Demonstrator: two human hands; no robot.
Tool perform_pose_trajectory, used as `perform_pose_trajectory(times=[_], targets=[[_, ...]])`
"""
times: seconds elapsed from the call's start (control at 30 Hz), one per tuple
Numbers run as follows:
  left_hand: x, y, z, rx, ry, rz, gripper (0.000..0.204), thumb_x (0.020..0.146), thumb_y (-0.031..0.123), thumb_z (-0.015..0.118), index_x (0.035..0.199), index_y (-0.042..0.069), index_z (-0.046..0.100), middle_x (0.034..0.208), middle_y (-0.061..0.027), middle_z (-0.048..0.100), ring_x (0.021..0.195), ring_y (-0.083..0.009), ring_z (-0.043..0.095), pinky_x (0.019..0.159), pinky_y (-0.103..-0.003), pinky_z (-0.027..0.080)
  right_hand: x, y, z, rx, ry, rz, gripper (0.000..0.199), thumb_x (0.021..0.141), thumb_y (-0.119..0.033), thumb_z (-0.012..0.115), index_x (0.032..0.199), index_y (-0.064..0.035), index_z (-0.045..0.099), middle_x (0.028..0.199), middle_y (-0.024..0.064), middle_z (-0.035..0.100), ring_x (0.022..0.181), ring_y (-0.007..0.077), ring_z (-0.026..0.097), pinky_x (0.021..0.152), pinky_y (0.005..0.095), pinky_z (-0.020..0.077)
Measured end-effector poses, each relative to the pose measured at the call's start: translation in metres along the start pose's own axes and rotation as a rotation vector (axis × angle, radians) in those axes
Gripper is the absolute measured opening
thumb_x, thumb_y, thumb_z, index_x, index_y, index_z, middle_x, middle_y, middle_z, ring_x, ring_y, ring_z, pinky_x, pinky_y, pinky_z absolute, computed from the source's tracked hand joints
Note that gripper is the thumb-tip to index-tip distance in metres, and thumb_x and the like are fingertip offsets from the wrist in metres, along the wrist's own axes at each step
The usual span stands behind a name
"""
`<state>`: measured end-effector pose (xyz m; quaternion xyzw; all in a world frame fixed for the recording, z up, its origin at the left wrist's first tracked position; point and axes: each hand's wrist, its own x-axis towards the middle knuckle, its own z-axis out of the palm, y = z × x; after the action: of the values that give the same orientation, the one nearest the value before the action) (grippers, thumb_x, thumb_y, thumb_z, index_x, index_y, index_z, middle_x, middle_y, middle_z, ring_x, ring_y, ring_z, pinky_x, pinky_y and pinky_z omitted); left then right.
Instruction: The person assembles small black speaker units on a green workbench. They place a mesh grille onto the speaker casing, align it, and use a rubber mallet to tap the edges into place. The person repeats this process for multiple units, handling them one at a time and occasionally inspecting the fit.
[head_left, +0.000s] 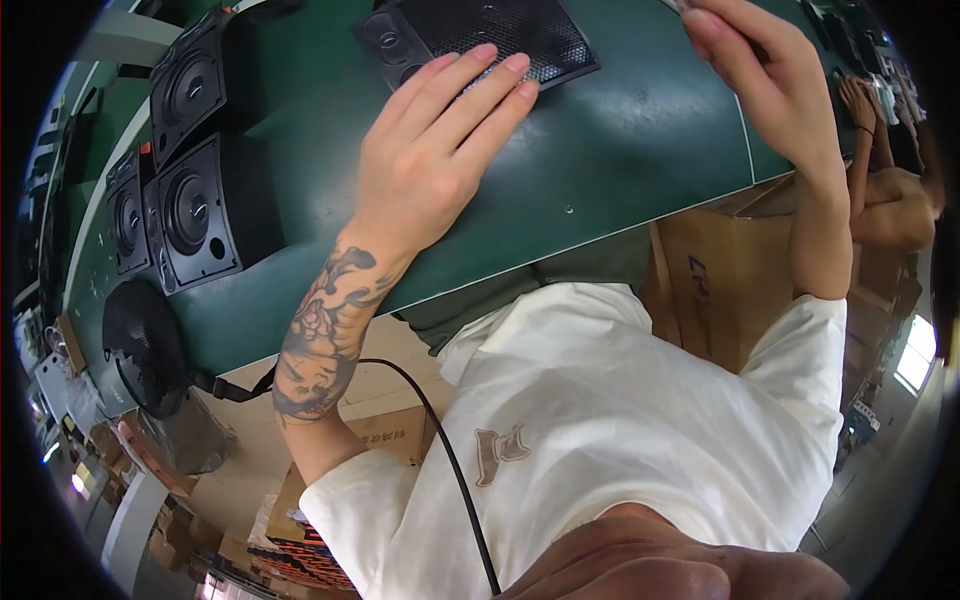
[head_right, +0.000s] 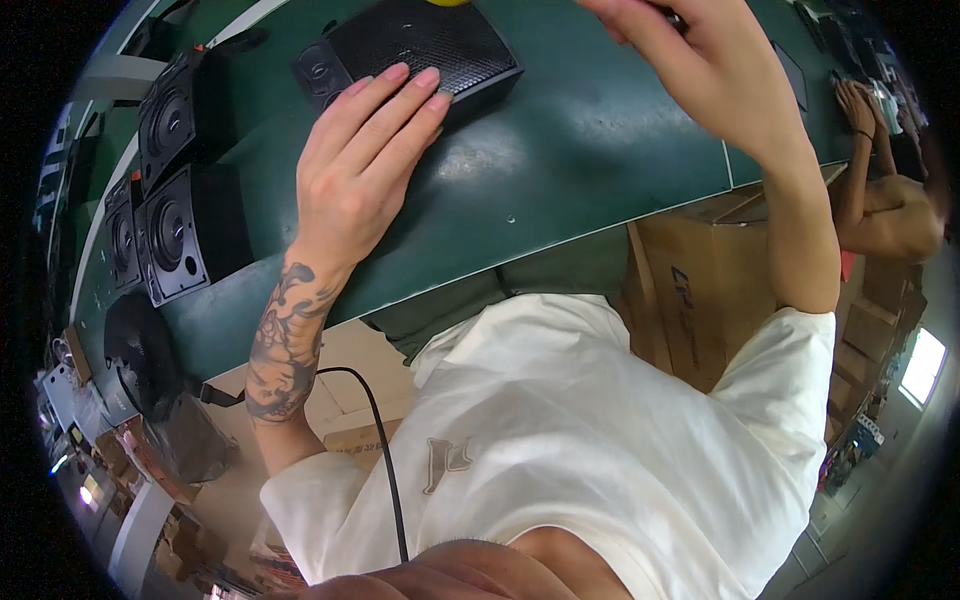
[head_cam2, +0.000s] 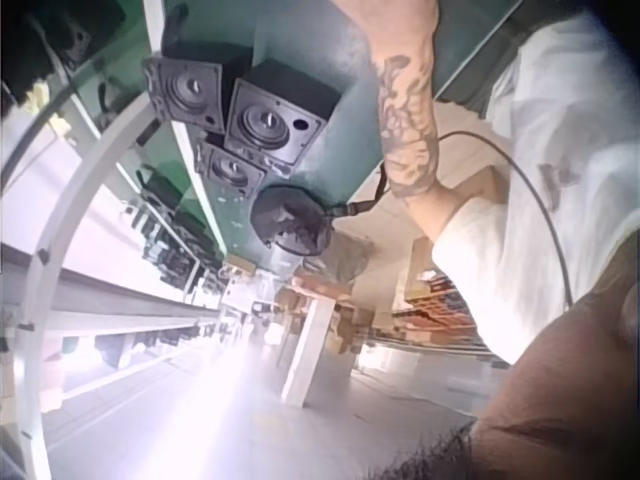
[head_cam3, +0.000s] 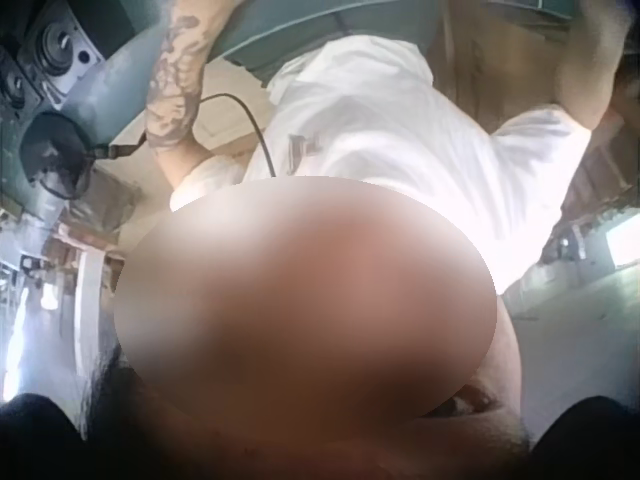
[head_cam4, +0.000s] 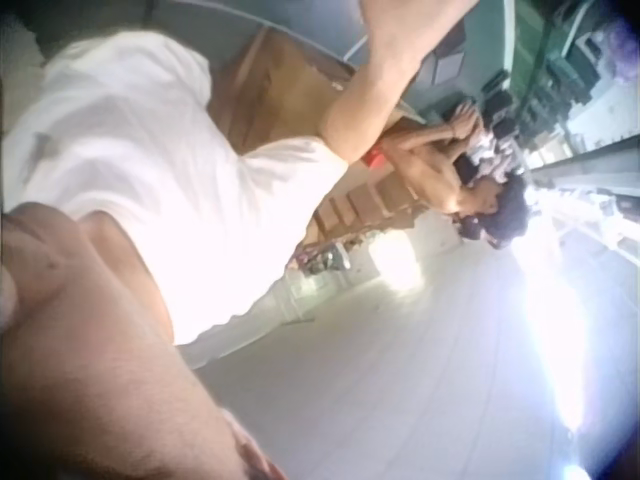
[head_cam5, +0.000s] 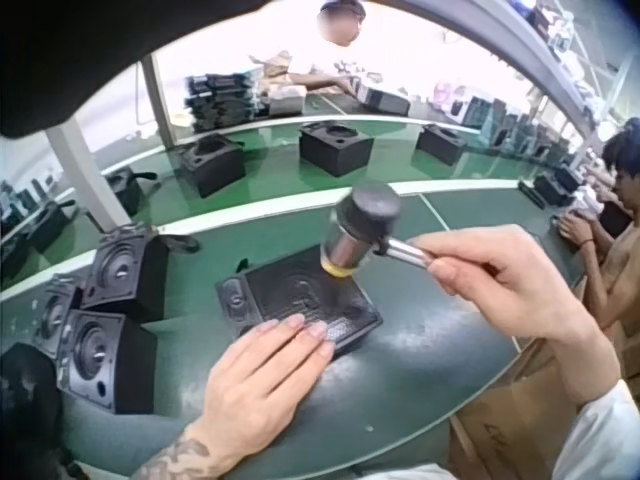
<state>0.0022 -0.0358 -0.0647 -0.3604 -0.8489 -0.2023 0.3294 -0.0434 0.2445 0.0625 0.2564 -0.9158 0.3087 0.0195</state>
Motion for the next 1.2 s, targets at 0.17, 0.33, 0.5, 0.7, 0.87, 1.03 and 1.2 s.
perform_pose_trajectory(times=[0.17, 0.33, 0.5, 0.7, 0.87, 1.03, 1.2], targets=[[-0.001, -0.002, 0.008, -0.043, 0.082, -0.013, 0.030, 0.084, 0.003, 0.068, 0.112, 0.008, 0.077, 0.121, -0.0028, 0.074, 0.118, -0.0216, 0.067, 0.101, -0.038, 0.054, 0.047, -0.033, 0.018, 0.061, -0.061, -0.083, 0.025, 0.104, -0.012, 0.059, 0.121, 0.0031, 0.067, 0.070, 0.0061, 0.056, 0.063, 0.0106, 0.049, 0.059, 0.0286, 0.0431], [0.002, -0.002, 0.006, -0.036, 0.067, -0.013, 0.027, 0.085, 0.004, 0.068, 0.110, 0.009, 0.077, 0.120, -0.0027, 0.075, 0.118, -0.0209, 0.068, 0.101, -0.037, 0.054, 0.074, -0.008, 0.043, -0.008, -0.144, -0.240, 0.027, 0.104, -0.019, 0.058, 0.117, 0.0017, 0.068, 0.072, 0.0125, 0.061, 0.065, 0.0176, 0.058, 0.063, 0.0334, 0.0479], [0.006, 0.001, 0.004, -0.036, 0.076, -0.038, 0.025, 0.083, 0.010, 0.080, 0.108, 0.010, 0.079, 0.118, -0.0035, 0.076, 0.115, -0.0206, 0.070, 0.099, -0.036, 0.054, 0.078, -0.008, 0.003, -0.106, -0.168, 0.020, 0.029, 0.106, -0.022, 0.055, 0.113, 0.0020, 0.069, 0.071, 0.0076, 0.063, 0.065, 0.0179, 0.059, 0.062, 0.0339, 0.0475], [0.004, 0.003, 0.003, -0.046, 0.049, -0.062, 0.028, 0.080, 0.008, 0.082, 0.108, 0.009, 0.079, 0.118, -0.0042, 0.076, 0.116, -0.0219, 0.070, 0.100, -0.038, 0.054, 0.059, 0.016, -0.004, -0.193, -0.158, -0.089, 0.027, 0.104, -0.020, 0.057, 0.113, 0.0016, 0.070, 0.075, 0.0131, 0.065, 0.068, 0.0236, 0.061, 0.066, 0.0376, 0.0491], [0.012, 0.009, -0.004, -0.115, 0.028, -0.116, 0.031, 0.080, 0.004, 0.081, 0.110, 0.007, 0.079, 0.119, -0.0054, 0.076, 0.116, -0.0245, 0.070, 0.102, -0.039, 0.053, 0.030, 0.028, -0.010, -0.094, -0.049, 0.117, 0.025, 0.101, -0.018, 0.060, 0.115, 0.0001, 0.070, 0.079, 0.0175, 0.068, 0.073, 0.0324, 0.065, 0.068, 0.0388, 0.0499], [0.014, 0.006, -0.014, -0.257, -0.002, -0.147, 0.028, 0.088, -0.002, 0.073, 0.116, 0.001, 0.075, 0.122, -0.0127, 0.074, 0.118, -0.0265, 0.070, 0.105, -0.040, 0.052, -0.018, 0.086, 0.031, -0.275, 0.209, 0.102, 0.023, 0.099, -0.017, 0.062, 0.115, -0.0039, 0.072, 0.087, 0.0179, 0.070, 0.084, 0.0366, 0.067, 0.075, 0.0425, 0.0514], [0.023, -0.008, -0.036, -0.472, 0.212, -0.525, 0.032, 0.107, 0.010, 0.051, 0.128, -0.007, 0.067, 0.134, -0.0185, 0.067, 0.126, -0.0264, 0.063, 0.112, -0.037, 0.045, -0.049, 0.122, 0.040, -0.255, 0.328, 0.133, 0.022, 0.092, -0.017, 0.071, 0.109, -0.0038, 0.075, 0.092, 0.0175, 0.069, 0.091, 0.0377, 0.067, 0.080, 0.0442, 0.0514]])
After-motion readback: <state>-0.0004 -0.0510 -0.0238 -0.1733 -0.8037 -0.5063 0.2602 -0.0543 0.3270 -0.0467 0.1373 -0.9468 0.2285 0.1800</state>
